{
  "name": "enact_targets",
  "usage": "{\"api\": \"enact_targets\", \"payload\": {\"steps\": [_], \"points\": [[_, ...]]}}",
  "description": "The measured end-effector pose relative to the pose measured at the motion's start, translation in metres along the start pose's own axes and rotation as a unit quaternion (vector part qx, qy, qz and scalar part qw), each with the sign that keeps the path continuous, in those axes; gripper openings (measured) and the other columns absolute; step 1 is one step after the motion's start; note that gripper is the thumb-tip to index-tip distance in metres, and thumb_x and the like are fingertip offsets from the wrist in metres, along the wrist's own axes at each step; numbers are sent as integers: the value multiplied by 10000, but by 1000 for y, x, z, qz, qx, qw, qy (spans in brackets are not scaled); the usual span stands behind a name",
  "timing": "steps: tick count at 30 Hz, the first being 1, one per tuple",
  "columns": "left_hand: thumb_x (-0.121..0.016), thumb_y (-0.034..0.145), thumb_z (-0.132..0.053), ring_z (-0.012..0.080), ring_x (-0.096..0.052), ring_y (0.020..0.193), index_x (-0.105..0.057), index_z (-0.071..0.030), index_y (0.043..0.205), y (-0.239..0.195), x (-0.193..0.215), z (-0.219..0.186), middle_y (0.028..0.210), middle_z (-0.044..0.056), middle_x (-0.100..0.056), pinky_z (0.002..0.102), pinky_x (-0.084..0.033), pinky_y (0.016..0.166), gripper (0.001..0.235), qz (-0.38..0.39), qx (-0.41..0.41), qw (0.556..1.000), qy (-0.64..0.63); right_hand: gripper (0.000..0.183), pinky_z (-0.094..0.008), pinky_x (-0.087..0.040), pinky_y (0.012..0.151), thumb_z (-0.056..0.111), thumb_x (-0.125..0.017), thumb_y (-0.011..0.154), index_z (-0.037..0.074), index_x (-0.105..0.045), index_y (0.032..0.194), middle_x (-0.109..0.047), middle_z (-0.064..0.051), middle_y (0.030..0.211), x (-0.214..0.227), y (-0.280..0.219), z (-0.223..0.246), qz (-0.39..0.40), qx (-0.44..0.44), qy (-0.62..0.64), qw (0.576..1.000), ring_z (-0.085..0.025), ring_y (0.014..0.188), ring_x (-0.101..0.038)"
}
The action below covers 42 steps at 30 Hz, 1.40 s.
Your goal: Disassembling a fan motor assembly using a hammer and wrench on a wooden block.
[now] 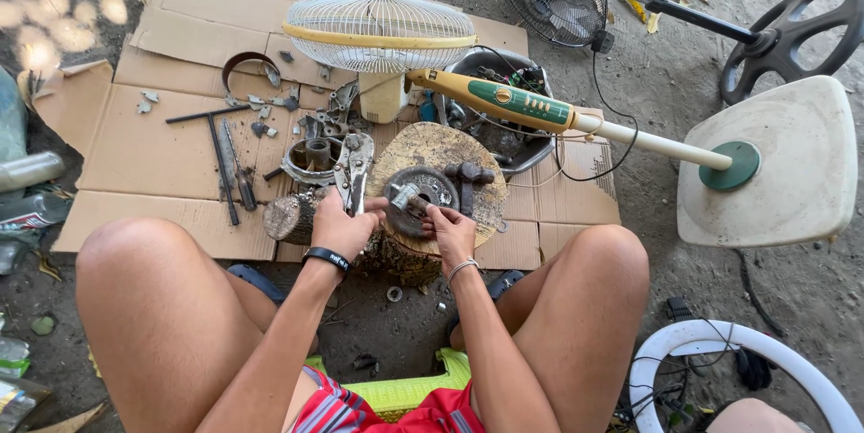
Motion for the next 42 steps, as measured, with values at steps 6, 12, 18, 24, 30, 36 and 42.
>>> {"api": "enact_targets", "payload": {"steps": [6, 12, 18, 24, 30, 36, 42], "points": [[-562, 695, 56, 184, -745, 556, -593, -9, 1008, -18, 16, -15, 753, 91, -782, 293, -626, 634, 321, 97, -40, 994, -24, 257, -248, -574, 528, 320, -811, 858, 125, -798, 1024, -708, -58, 555, 9, 3, -1, -59, 75, -269, 958, -114, 479, -690], [-637, 663, -4, 194, -726, 491, -673, -66, 727, -14, 4, -5, 573, 55, -729, 307, -588, 614, 97, 150, -85, 976, 130, 241, -384, -566, 856, 304, -725, 779, 222, -767, 1002, -759, -18, 780, 55, 41, -62, -239, 87, -352, 901, -262, 913, -741], [-592, 723, -125, 376, -742, 1008, -683, -147, 923, 24, -23, 28, 915, 109, -761, 490, -556, 869, 221, 164, -123, 928, 312, 347, -452, -544, 956, 340, -709, 745, 185, -676, 1053, -650, -52, 994, 58, 27, -38, -228, 56, -391, 890, -316, 1083, -673], [-592, 685, -147, 356, -745, 985, -674, -182, 891, 26, -16, 14, 909, 84, -746, 462, -547, 887, 225, 163, -130, 895, 394, 571, -531, -511, 1002, 481, -740, 700, 249, -610, 1205, -602, -44, 1214, 72, 45, -78, -189, -56, -422, 885, -350, 1190, -632], [-594, 664, -146, 339, -740, 949, -646, -161, 814, 33, -19, 21, 838, 75, -735, 459, -539, 862, 160, 167, -130, 902, 377, 663, -579, -460, 1041, 436, -697, 723, 202, -513, 1315, -491, -87, 1391, 69, 45, -89, -156, -74, -421, 890, -386, 1258, -602], [-578, 630, -122, 332, -741, 895, -631, -189, 763, 38, -21, 24, 761, 70, -709, 462, -542, 852, 158, 164, -143, 904, 368, 687, -596, -444, 1058, 437, -699, 724, 183, -500, 1331, -460, -90, 1399, 65, 41, -81, -145, -71, -413, 896, -394, 1285, -577], [-580, 645, -125, 325, -744, 900, -638, -190, 776, 36, -18, 14, 779, 69, -722, 457, -538, 862, 157, 169, -143, 892, 393, 699, -582, -450, 1056, 408, -684, 739, 160, -488, 1362, -445, -109, 1410, 58, 28, -66, -140, -72, -413, 897, -400, 1286, -583]]}}
Point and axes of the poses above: each hand's wrist, its own y-axis towards the middle knuckle, its own x-axis out of the back of the hand, z = x × y, the point moved 2 cm from there along y, towards the middle knuckle
